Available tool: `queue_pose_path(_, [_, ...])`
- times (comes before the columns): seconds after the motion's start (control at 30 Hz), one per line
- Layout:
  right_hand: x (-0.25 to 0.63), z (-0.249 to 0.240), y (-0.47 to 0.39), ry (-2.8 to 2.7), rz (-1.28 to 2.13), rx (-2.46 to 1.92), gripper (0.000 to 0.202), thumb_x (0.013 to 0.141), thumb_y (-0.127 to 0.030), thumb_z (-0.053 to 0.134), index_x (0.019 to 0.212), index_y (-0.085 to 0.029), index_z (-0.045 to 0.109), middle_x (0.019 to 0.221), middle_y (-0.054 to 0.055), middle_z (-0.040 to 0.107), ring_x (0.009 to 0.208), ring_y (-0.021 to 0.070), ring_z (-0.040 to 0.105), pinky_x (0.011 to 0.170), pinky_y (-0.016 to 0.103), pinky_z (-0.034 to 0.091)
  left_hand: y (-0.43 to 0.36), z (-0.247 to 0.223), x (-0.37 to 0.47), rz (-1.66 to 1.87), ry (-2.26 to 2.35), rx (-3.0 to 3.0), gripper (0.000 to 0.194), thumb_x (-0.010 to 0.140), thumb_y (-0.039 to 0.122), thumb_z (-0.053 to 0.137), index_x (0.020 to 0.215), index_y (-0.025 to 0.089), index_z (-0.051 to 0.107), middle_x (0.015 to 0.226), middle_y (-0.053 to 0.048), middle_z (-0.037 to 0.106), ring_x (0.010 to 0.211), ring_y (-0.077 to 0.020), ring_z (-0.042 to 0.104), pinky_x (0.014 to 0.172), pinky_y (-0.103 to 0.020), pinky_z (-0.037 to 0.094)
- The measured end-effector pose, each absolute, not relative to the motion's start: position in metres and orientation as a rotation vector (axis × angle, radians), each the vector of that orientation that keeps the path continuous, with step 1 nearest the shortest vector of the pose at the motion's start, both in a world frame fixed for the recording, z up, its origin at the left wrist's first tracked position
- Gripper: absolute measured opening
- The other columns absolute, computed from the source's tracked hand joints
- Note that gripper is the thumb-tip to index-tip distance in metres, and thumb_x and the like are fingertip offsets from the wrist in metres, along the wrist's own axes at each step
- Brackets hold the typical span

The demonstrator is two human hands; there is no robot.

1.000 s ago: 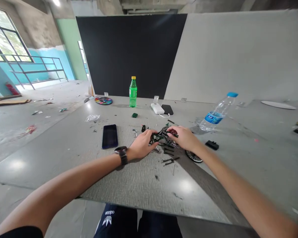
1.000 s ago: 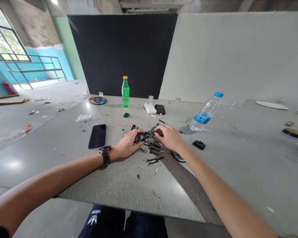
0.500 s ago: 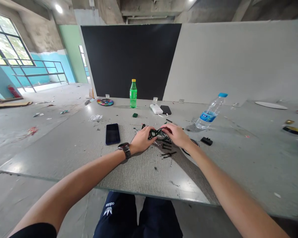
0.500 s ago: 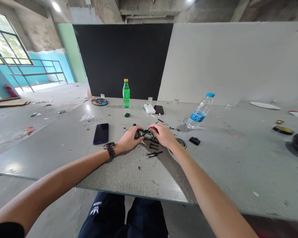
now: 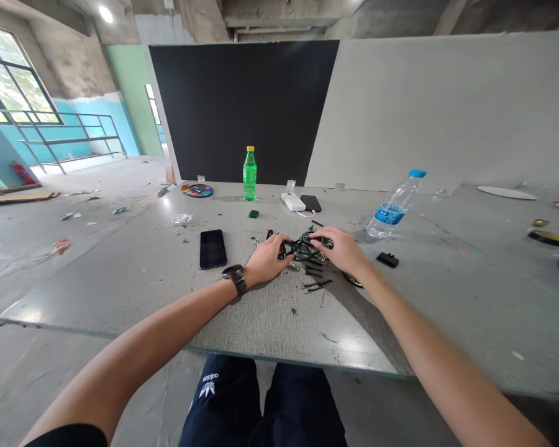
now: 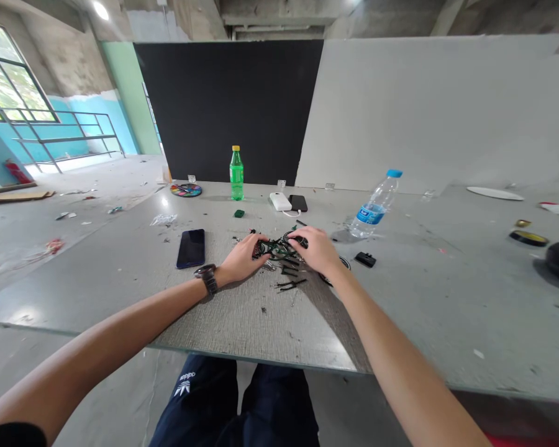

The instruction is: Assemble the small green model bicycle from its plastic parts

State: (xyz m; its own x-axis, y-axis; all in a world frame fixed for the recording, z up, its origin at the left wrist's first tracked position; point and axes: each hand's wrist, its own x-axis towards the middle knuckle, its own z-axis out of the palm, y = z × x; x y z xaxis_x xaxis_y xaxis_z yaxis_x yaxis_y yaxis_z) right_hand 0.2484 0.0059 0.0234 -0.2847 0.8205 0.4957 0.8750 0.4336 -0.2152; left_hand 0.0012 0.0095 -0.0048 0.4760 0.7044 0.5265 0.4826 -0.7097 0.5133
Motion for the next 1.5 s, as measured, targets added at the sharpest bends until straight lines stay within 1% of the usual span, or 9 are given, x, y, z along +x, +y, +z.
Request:
queue_pose_path(0.1, [0.265,0.019,0.01,-2.048,-0.252,-1.751,0.044,0.095,-0.043,0.053,0.129,-0.02,0.066,0.131,0.015,0.065,0.122,0.0342,0.059,0.105,0.05,0.043,0.009,-0.004,0.001,1.082,1.0,2.442,0.032,0.092,0.03,0.064,0.12,0.018,0.054,0.11,-0.008,0.063,0.092,-0.0217,0.06,0.086,-0.036,0.049])
queue_pose_path(0.17, [0.274,0.013,0.013,-2.023,-0.195,-1.937,0.049,0.094,-0.046,0.052,0.134,-0.019,0.063,0.128,0.017,0.067,0.118,0.0344,0.062,0.099,0.048,0.047,0.009,-0.004,0.0,1.078,0.993,2.442,0.032,0.092,0.03,0.064,0.12,0.018,0.054,0.111,-0.008,0.063,0.093,-0.0218,0.06,0.087,-0.036,0.049])
queue_pose_path(0.27, [0.279,0.008,0.016,-2.022,-0.125,-1.993,0.04,0.094,-0.045,0.054,0.121,-0.021,0.071,0.114,0.014,0.075,0.104,0.0321,0.068,0.086,0.042,0.052,0.009,-0.005,0.0,1.065,0.996,2.428,0.033,0.091,0.031,0.064,0.12,0.02,0.054,0.112,-0.008,0.063,0.093,-0.0214,0.061,0.087,-0.036,0.05])
queue_pose_path(0.43, [0.275,0.004,0.019,-2.057,-0.18,-1.835,0.025,0.089,-0.031,0.061,0.107,-0.023,0.076,0.107,0.009,0.078,0.094,0.0283,0.071,0.078,0.037,0.053,0.008,-0.005,0.001,1.056,1.011,2.425,0.033,0.091,0.031,0.064,0.121,0.019,0.054,0.109,-0.008,0.063,0.091,-0.0212,0.061,0.086,-0.036,0.05])
queue_pose_path(0.7, [0.268,0.013,0.013,-2.019,-0.203,-1.669,0.028,0.095,-0.031,0.052,0.098,-0.022,0.078,0.104,0.009,0.077,0.092,0.0279,0.07,0.081,0.039,0.052,0.008,-0.003,0.001,1.043,1.022,2.426,0.034,0.092,0.032,0.063,0.122,0.019,0.054,0.111,-0.009,0.063,0.09,-0.0211,0.062,0.085,-0.035,0.05])
queue_pose_path(0.9, [0.254,0.025,0.003,-1.938,-0.176,-1.466,0.033,0.098,-0.036,0.048,0.103,-0.019,0.076,0.104,0.011,0.075,0.09,0.0277,0.069,0.082,0.04,0.052,0.008,-0.003,0.001,1.046,1.021,2.428,0.034,0.092,0.031,0.064,0.121,0.019,0.054,0.111,-0.008,0.064,0.092,-0.0216,0.061,0.087,-0.037,0.05])
queue_pose_path(1.07, [0.234,0.022,-0.001,-1.913,0.013,-1.328,0.036,0.097,-0.049,0.051,0.099,-0.021,0.074,0.098,0.01,0.075,0.081,0.0249,0.068,0.074,0.037,0.053,0.009,-0.004,0.001,1.066,1.011,2.396,0.031,0.091,0.03,0.065,0.119,0.019,0.055,0.111,-0.008,0.064,0.092,-0.0212,0.062,0.088,-0.037,0.05])
queue_pose_path(1.27, [0.216,0.021,-0.007,-1.911,0.205,-1.275,0.041,0.096,-0.059,0.051,0.094,-0.022,0.069,0.086,0.007,0.075,0.077,0.0238,0.069,0.072,0.035,0.053,0.013,-0.008,0.001,1.111,1.028,2.281,0.044,0.087,0.028,0.07,0.125,0.018,0.05,0.109,-0.009,0.065,0.094,-0.0223,0.064,0.087,-0.037,0.051])
queue_pose_path(1.5, [0.224,0.018,-0.004,-1.89,0.198,-1.328,0.039,0.093,-0.058,0.055,0.094,-0.021,0.069,0.083,0.006,0.075,0.072,0.0222,0.068,0.068,0.033,0.052,0.014,-0.008,0.001,1.137,1.002,2.284,0.037,0.087,0.028,0.071,0.118,0.018,0.055,0.107,-0.008,0.065,0.093,-0.0207,0.063,0.086,-0.035,0.051])
